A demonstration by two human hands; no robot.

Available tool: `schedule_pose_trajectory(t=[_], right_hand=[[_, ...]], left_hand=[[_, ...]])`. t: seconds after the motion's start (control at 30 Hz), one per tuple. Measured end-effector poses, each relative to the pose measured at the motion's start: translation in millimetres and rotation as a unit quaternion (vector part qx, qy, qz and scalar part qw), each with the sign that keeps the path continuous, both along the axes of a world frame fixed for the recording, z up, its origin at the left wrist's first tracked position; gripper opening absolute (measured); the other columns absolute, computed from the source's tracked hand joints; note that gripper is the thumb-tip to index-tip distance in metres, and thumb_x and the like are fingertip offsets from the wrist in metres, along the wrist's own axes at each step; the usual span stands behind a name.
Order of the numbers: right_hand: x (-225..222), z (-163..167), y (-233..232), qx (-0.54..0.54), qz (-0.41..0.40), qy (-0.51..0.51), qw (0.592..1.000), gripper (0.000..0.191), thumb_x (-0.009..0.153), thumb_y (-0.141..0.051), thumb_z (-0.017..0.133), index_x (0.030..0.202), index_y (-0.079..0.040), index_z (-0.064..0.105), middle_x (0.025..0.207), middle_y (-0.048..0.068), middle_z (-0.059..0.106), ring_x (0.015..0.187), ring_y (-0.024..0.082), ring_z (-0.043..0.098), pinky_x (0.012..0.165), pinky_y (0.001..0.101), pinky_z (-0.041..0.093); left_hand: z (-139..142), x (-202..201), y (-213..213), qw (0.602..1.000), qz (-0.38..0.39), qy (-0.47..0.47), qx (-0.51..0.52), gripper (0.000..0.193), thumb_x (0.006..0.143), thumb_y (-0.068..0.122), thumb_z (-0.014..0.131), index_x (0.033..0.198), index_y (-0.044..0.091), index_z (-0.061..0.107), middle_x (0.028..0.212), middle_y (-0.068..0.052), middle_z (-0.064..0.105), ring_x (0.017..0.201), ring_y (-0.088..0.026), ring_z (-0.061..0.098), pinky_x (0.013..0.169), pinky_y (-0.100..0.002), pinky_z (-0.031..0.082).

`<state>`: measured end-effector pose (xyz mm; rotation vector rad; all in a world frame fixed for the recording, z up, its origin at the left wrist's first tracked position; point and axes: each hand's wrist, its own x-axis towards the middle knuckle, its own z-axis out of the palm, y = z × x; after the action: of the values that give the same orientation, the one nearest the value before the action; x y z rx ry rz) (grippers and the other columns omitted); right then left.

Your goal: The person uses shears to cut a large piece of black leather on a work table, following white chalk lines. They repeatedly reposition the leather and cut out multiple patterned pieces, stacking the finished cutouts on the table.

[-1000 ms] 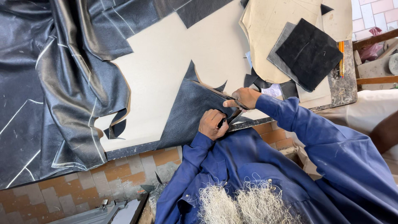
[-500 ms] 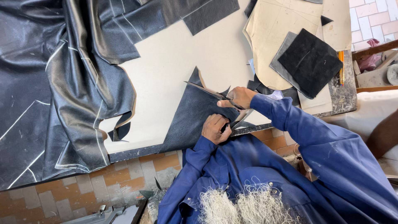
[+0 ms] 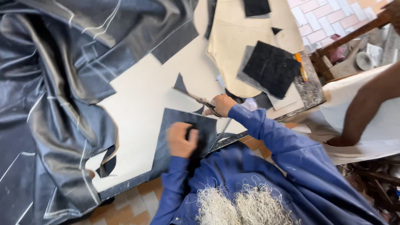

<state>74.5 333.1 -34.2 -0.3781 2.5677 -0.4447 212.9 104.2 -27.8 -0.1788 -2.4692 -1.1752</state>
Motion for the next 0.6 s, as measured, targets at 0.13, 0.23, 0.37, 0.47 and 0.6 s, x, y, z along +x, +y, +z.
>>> schedule_pose_trajectory(t=[0.13,0.23,0.37,0.47,0.6], right_hand=[[22,9,32,-0.175,-0.017,0.365,0.914,0.052,0.082,-0.029,0.077,0.126,-0.003,0.065,0.123,0.018,0.065,0.116,0.038,0.062,0.098,0.0466,0.055],[60,19,40,-0.206,-0.076,0.296,0.930,0.044,0.088,-0.018,0.080,0.128,-0.010,0.063,0.131,0.011,0.061,0.125,0.032,0.058,0.103,0.0448,0.052],[103,33,25,-0.354,-0.204,0.045,0.911,0.064,0.080,-0.025,0.082,0.136,-0.008,0.056,0.128,0.011,0.059,0.122,0.025,0.060,0.102,0.0388,0.054],[115,33,12,-0.508,-0.203,-0.028,0.837,0.090,0.073,-0.025,0.087,0.146,-0.006,0.038,0.143,0.008,0.051,0.131,0.024,0.054,0.107,0.0393,0.047],[118,11,-6,-0.680,-0.069,-0.100,0.723,0.112,0.070,-0.019,0.096,0.155,-0.006,0.025,0.155,0.007,0.041,0.142,0.021,0.039,0.117,0.0376,0.033]], left_hand=[[10,-21,-34,0.950,0.226,-0.119,-0.181,0.067,0.061,0.032,0.086,0.116,0.002,0.062,0.116,-0.024,0.060,0.096,-0.044,0.060,0.075,-0.053,0.049],[11,-34,-41,0.944,0.163,-0.264,-0.116,0.073,0.069,0.035,0.085,0.127,0.000,0.056,0.118,-0.022,0.058,0.100,-0.042,0.062,0.080,-0.051,0.052],[25,-46,-35,0.951,0.039,-0.242,-0.187,0.043,0.078,0.031,0.082,0.113,0.008,0.069,0.107,-0.014,0.071,0.101,-0.038,0.065,0.086,-0.048,0.053],[55,-47,-33,0.965,-0.073,-0.251,-0.012,0.036,0.088,0.026,0.077,0.115,0.005,0.070,0.104,-0.011,0.075,0.095,-0.028,0.071,0.086,-0.038,0.055],[112,-49,-30,0.914,-0.174,-0.206,0.302,0.032,0.100,0.014,0.068,0.130,0.002,0.067,0.115,-0.006,0.073,0.104,-0.012,0.063,0.094,-0.027,0.052]])
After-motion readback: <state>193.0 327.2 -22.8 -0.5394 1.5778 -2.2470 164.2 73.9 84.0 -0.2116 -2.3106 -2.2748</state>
